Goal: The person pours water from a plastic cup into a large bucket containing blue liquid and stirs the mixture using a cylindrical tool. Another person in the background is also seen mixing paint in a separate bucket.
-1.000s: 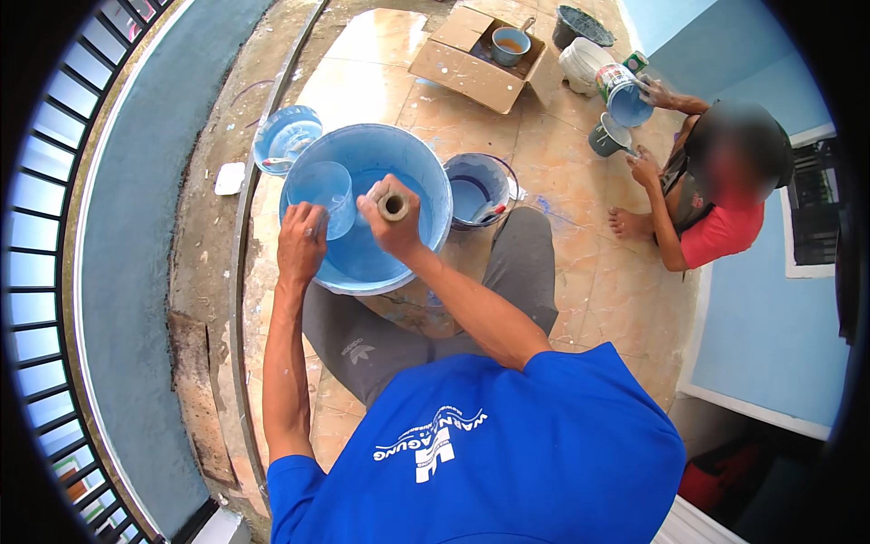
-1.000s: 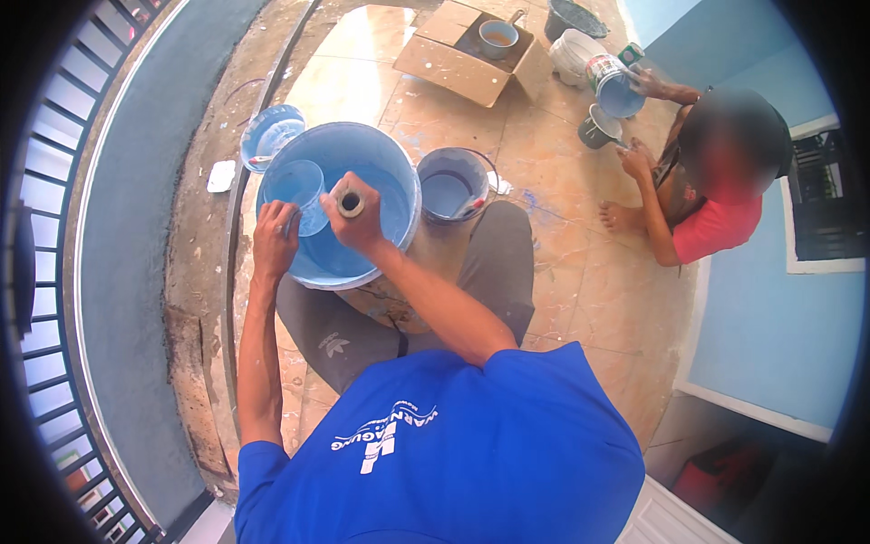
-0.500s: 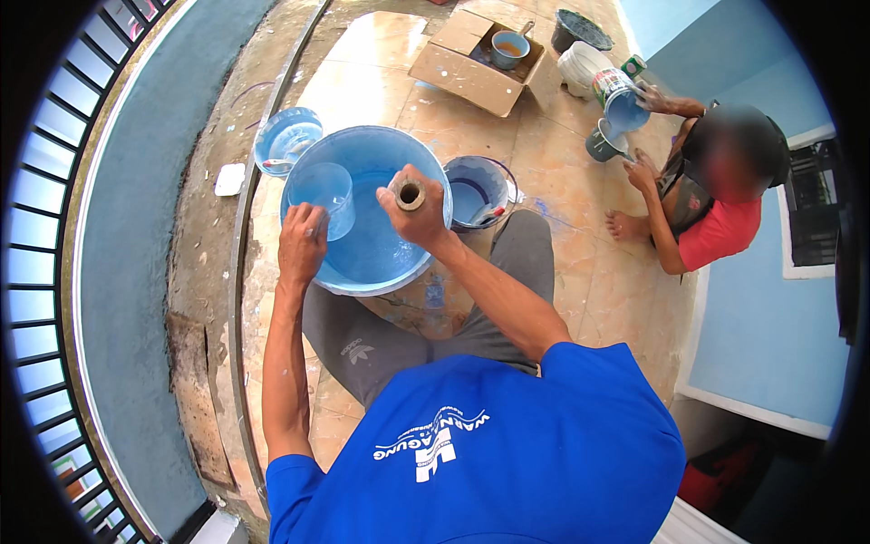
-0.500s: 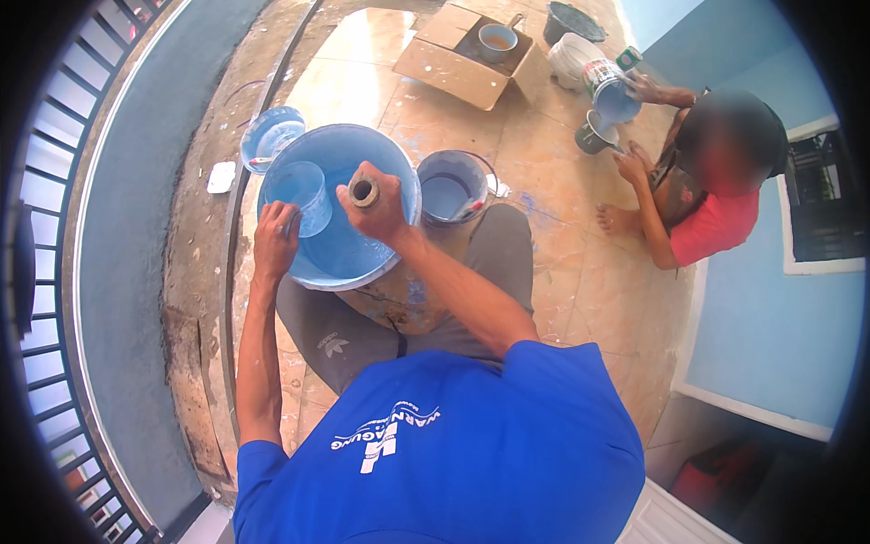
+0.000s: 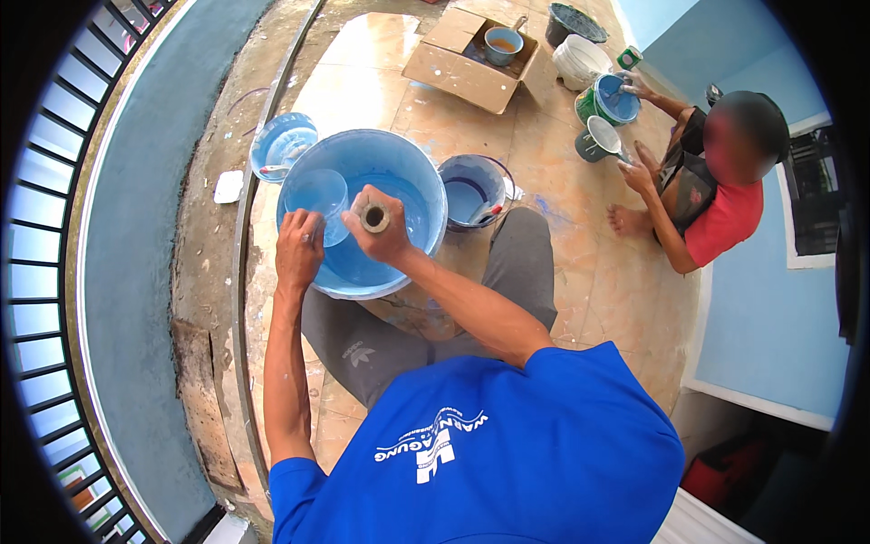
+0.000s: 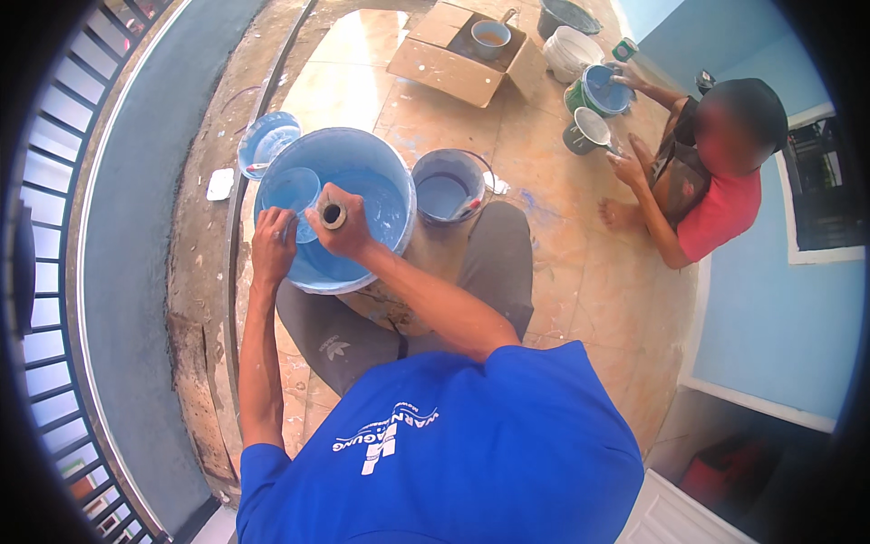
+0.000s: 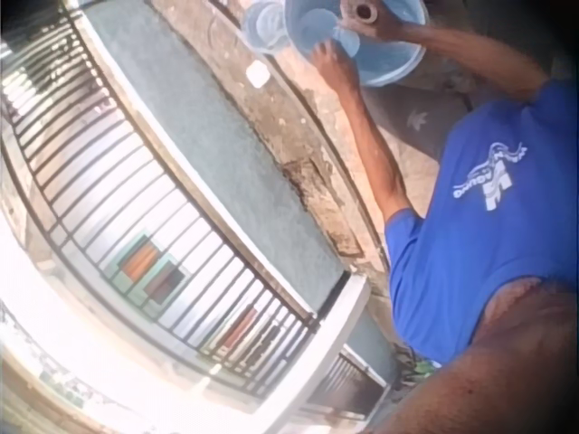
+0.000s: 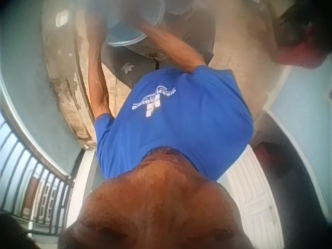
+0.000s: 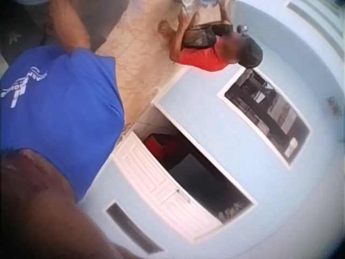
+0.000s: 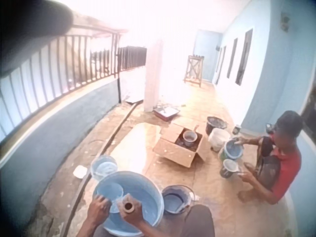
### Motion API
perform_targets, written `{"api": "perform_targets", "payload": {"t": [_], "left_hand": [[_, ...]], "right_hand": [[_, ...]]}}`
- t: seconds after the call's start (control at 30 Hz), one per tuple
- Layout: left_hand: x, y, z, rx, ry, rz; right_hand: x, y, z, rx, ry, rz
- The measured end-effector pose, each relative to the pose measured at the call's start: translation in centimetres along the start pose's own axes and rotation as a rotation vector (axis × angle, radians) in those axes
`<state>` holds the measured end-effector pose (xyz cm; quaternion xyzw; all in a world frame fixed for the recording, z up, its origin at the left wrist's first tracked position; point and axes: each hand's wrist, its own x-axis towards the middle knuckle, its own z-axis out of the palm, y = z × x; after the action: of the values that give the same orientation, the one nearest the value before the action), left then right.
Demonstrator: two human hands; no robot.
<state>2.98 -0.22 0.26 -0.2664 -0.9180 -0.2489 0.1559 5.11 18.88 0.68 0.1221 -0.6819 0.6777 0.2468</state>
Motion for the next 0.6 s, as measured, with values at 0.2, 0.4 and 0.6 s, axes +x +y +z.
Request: {"api": "perform_targets", "payload": {"t": [0.2,0.4,0.6], "left_hand": [[-0.1,-0.1,0.2,0.002,0.000,0.005],[-0.2,0.1,-0.1,-0.010,-0.008,-0.018],[0.3,0.4,-0.3,-0.005,-0.012,-0.019]], "right_hand": [[-1.8,-3.0,-4.3,-0.046,-0.279,0.079],[1.8,-1.0,-4.0,-0.143,-0.090,-0.146],[3.0,1.3,-0.1,-0.015,0.183,-0.011]]}}
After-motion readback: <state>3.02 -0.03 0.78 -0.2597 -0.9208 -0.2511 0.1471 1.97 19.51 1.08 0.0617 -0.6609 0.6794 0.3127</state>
